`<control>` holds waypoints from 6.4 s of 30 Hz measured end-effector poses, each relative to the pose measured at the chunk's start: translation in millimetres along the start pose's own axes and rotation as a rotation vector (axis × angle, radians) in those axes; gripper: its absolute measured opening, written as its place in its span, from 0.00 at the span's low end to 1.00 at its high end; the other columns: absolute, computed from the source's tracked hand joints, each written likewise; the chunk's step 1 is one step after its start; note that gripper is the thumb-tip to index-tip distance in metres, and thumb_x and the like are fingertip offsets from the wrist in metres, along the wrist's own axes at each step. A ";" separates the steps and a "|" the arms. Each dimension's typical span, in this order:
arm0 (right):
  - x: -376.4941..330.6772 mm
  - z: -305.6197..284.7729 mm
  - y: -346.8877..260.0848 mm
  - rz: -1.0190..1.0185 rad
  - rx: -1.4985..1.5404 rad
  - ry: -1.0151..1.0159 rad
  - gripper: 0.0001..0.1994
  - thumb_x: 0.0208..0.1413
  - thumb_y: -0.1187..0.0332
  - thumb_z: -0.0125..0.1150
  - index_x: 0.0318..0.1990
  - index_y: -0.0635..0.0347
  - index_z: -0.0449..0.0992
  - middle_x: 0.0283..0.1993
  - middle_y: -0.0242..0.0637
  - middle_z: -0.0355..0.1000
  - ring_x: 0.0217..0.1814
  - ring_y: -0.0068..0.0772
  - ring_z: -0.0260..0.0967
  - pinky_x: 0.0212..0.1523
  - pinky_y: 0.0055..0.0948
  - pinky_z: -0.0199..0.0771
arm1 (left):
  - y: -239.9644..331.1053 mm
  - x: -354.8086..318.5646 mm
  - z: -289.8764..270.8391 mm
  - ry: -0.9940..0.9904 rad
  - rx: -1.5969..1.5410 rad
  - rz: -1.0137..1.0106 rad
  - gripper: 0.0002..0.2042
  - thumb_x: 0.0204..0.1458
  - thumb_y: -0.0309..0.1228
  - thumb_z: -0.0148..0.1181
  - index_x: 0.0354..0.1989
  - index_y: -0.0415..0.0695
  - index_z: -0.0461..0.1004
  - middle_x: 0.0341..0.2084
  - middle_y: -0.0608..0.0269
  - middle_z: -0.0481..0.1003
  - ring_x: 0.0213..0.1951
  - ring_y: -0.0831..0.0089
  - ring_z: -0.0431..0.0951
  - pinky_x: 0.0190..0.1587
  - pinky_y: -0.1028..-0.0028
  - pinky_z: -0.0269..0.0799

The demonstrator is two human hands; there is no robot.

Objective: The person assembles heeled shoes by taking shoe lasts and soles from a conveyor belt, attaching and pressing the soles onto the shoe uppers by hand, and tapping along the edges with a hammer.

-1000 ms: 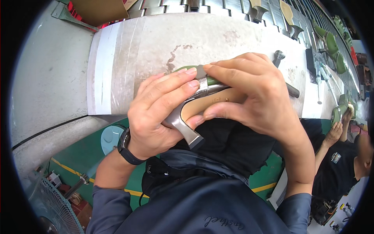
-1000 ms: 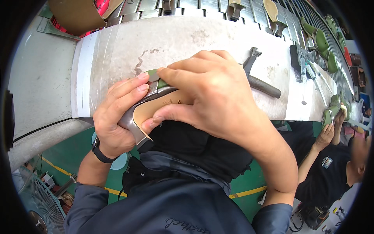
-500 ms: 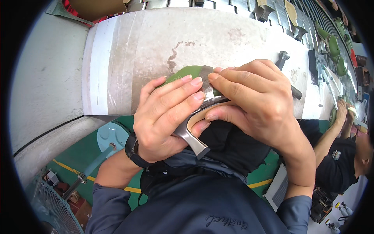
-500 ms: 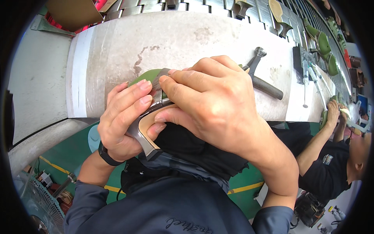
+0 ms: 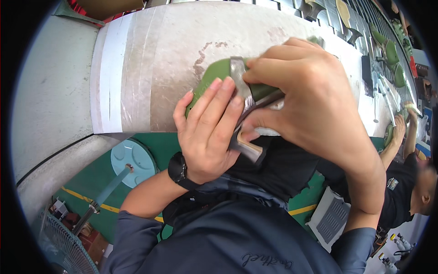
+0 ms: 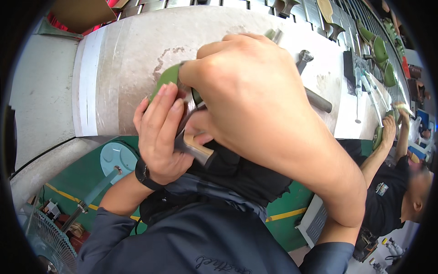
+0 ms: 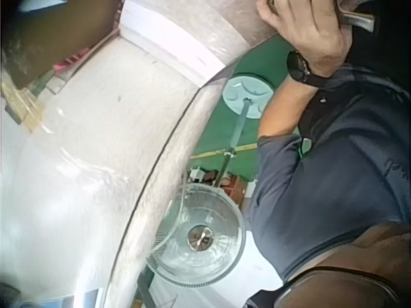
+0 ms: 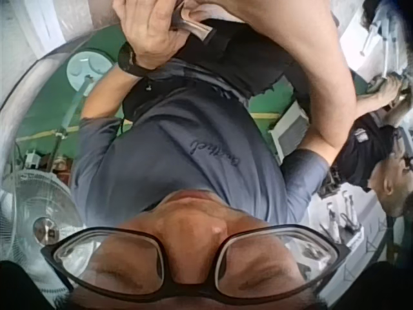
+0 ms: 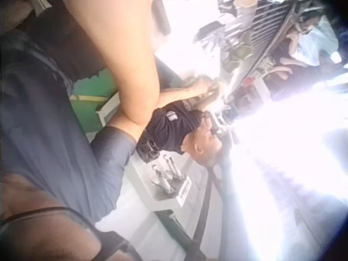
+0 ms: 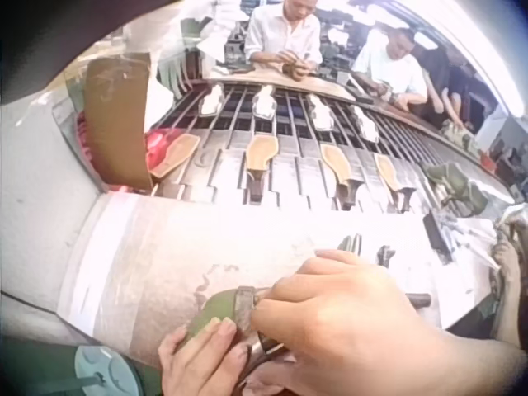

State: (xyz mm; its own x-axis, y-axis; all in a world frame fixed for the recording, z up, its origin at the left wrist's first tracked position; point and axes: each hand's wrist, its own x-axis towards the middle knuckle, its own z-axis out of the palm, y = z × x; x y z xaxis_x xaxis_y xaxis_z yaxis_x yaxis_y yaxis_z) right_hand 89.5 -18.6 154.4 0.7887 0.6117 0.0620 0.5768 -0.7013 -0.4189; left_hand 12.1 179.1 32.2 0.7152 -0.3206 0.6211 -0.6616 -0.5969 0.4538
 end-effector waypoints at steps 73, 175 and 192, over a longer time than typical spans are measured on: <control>-66.7 -23.7 75.3 0.165 0.664 0.339 0.17 0.51 0.69 0.73 0.46 0.70 0.81 0.47 0.54 0.83 0.50 0.45 0.84 0.54 0.37 0.83 | -5.4 147.3 28.9 -0.621 -0.288 -0.130 0.51 0.43 0.28 0.76 0.77 0.30 0.52 0.58 0.37 0.75 0.53 0.43 0.79 0.54 0.58 0.71; -86.8 30.3 100.8 0.666 1.131 0.856 0.09 0.64 0.69 0.67 0.45 0.67 0.82 0.43 0.39 0.83 0.46 0.27 0.80 0.50 0.27 0.81 | 30.0 193.2 -33.0 -0.115 -0.581 0.087 0.39 0.48 0.32 0.73 0.69 0.36 0.62 0.56 0.48 0.76 0.58 0.59 0.77 0.63 0.64 0.70; -119.7 -86.8 -50.5 0.173 0.745 0.712 0.23 0.56 0.56 0.74 0.45 0.69 0.76 0.46 0.57 0.80 0.54 0.53 0.81 0.63 0.49 0.78 | 80.1 160.5 -10.9 -0.080 -0.488 0.164 0.34 0.43 0.21 0.69 0.63 0.40 0.67 0.50 0.52 0.77 0.47 0.58 0.83 0.52 0.66 0.77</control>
State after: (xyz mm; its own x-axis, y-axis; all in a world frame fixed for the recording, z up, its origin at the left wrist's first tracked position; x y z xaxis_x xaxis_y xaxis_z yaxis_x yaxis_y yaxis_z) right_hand -15.5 -88.2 246.8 0.9306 -0.0027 0.3660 0.3575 -0.2071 -0.9107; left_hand 71.4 87.9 175.2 0.5958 -0.4476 0.6669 -0.7808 -0.1282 0.6114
